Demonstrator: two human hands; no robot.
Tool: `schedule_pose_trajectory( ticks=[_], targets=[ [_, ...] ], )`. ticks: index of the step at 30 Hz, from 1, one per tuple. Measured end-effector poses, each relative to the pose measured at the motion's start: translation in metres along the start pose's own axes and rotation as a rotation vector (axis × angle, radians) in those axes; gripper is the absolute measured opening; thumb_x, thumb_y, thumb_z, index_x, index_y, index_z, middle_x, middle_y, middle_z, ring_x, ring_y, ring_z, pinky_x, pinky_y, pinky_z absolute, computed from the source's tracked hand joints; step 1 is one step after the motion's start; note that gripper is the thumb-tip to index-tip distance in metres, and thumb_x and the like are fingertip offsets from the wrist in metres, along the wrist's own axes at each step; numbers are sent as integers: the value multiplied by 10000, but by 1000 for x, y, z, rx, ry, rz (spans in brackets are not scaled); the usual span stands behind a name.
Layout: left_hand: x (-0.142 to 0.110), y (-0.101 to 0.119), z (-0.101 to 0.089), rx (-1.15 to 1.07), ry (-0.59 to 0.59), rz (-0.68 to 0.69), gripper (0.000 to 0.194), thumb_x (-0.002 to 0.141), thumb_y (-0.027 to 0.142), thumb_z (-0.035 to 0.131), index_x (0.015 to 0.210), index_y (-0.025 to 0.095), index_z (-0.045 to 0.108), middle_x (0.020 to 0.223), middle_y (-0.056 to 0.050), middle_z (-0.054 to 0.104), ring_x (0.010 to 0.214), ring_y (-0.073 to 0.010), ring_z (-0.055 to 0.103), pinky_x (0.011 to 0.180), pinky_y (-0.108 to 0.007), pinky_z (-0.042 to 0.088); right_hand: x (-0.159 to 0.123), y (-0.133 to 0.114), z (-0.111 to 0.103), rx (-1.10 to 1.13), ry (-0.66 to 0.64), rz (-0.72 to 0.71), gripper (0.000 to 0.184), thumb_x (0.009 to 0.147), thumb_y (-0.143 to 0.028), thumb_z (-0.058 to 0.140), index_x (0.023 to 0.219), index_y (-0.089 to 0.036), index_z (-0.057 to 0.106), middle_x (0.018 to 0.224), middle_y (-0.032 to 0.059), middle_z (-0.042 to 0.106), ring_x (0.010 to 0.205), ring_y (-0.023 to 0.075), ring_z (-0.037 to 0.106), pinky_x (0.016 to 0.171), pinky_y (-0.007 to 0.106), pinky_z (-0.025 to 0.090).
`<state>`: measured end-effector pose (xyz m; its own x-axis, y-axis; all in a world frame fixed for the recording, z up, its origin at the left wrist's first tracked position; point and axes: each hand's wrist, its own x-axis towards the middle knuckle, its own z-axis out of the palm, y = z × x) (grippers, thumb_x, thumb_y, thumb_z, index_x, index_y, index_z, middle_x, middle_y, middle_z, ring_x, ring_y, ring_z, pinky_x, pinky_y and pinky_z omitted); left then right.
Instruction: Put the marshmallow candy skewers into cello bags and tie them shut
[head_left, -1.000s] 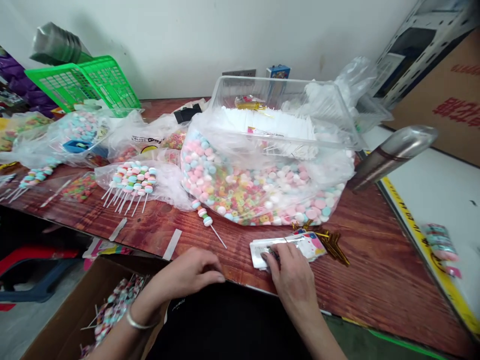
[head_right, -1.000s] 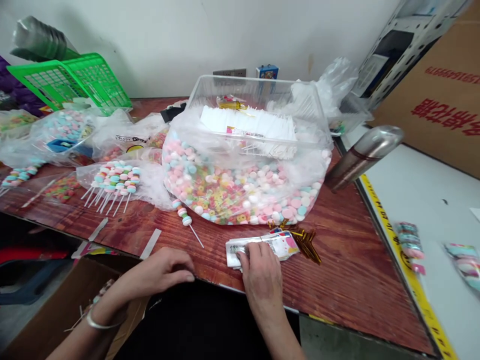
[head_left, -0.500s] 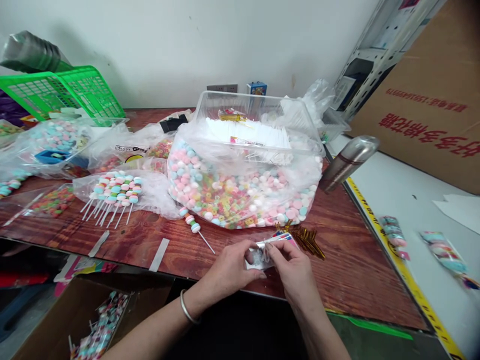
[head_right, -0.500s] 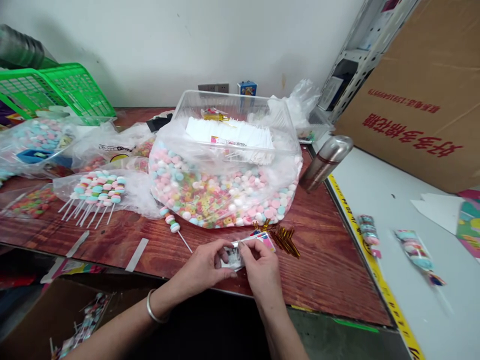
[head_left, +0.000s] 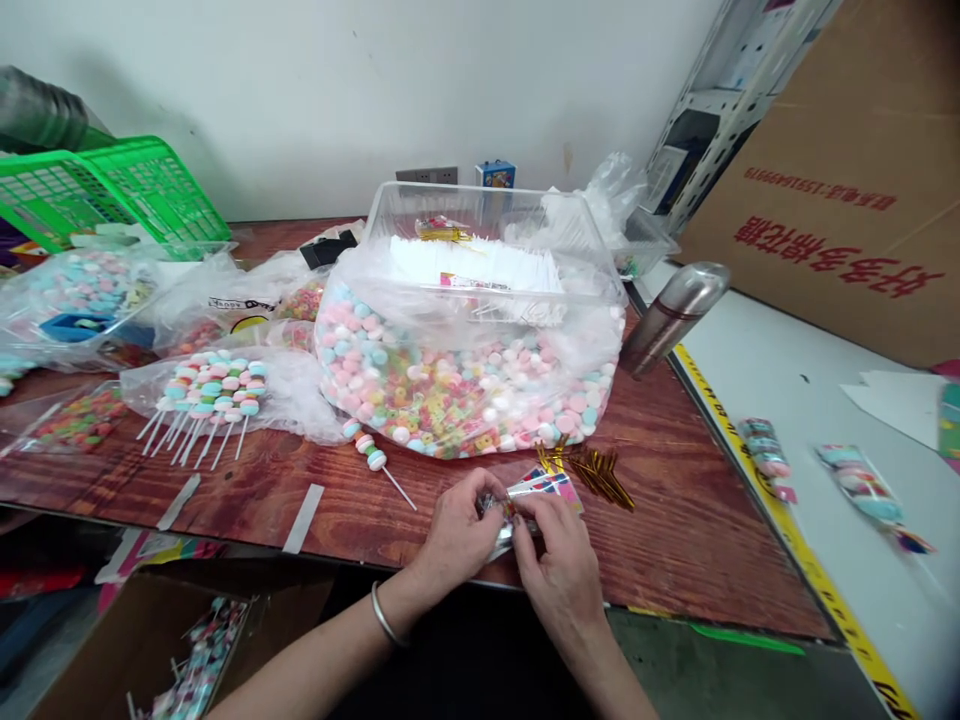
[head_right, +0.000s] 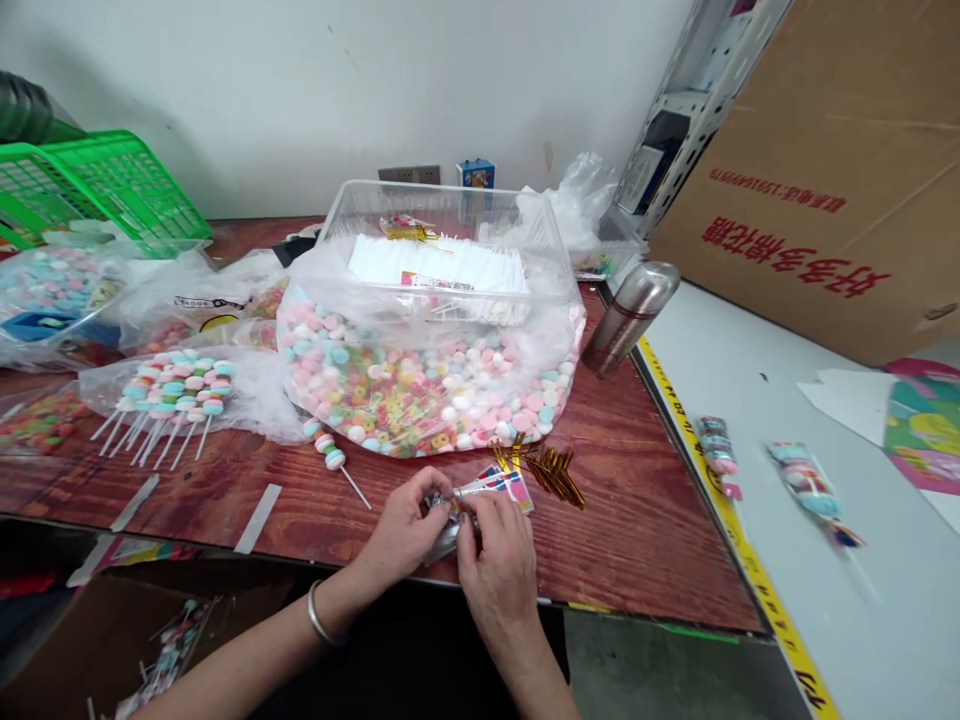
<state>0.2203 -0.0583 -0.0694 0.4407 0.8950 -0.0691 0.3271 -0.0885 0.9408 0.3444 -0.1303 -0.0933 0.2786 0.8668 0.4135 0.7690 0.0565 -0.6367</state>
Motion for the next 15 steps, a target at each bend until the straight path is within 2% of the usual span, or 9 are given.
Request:
schedule_pose_trajectory(
  ticks=[4,8,10,12,15],
  targets=[
    [0,-8,-7,-339,-32,-50,63,687,142,559,720,185,526,665,32,497,627,-121,425,610,-247,332,-3,7,6,-8,8,12,150,896,-237,512,934,-206,654,964,79,641,915,224,579,818,369,432],
    [2,-17,-18,-849,15,-123,155,591,172,604,650,187,461,627,38,441,556,-98,359,564,-240,297,-2,8,7,11,26,43,156,905,-296,525,919,-214,657,947,73,658,902,226,587,824,377,438],
    [4,-18,-24,-1011,33,-146,178,561,171,608,632,185,446,616,35,422,557,-99,365,570,-244,304,-3,8,5,31,42,57,185,925,-319,498,938,-212,649,962,74,665,918,224,595,837,378,448],
    [6,-15,-29,-1080,30,-133,179,556,163,618,627,181,455,611,33,405,574,-104,382,585,-248,315,-3,4,0,115,87,152,220,937,-355,481,985,-202,632,997,81,666,948,221,603,858,374,459],
    [7,-8,-34,-1106,6,-69,180,583,170,651,622,173,476,626,28,405,592,-105,395,597,-249,322,2,-8,-12,476,120,472,334,913,-458,514,1105,-200,601,1054,86,671,947,219,626,839,361,483]
  ],
)
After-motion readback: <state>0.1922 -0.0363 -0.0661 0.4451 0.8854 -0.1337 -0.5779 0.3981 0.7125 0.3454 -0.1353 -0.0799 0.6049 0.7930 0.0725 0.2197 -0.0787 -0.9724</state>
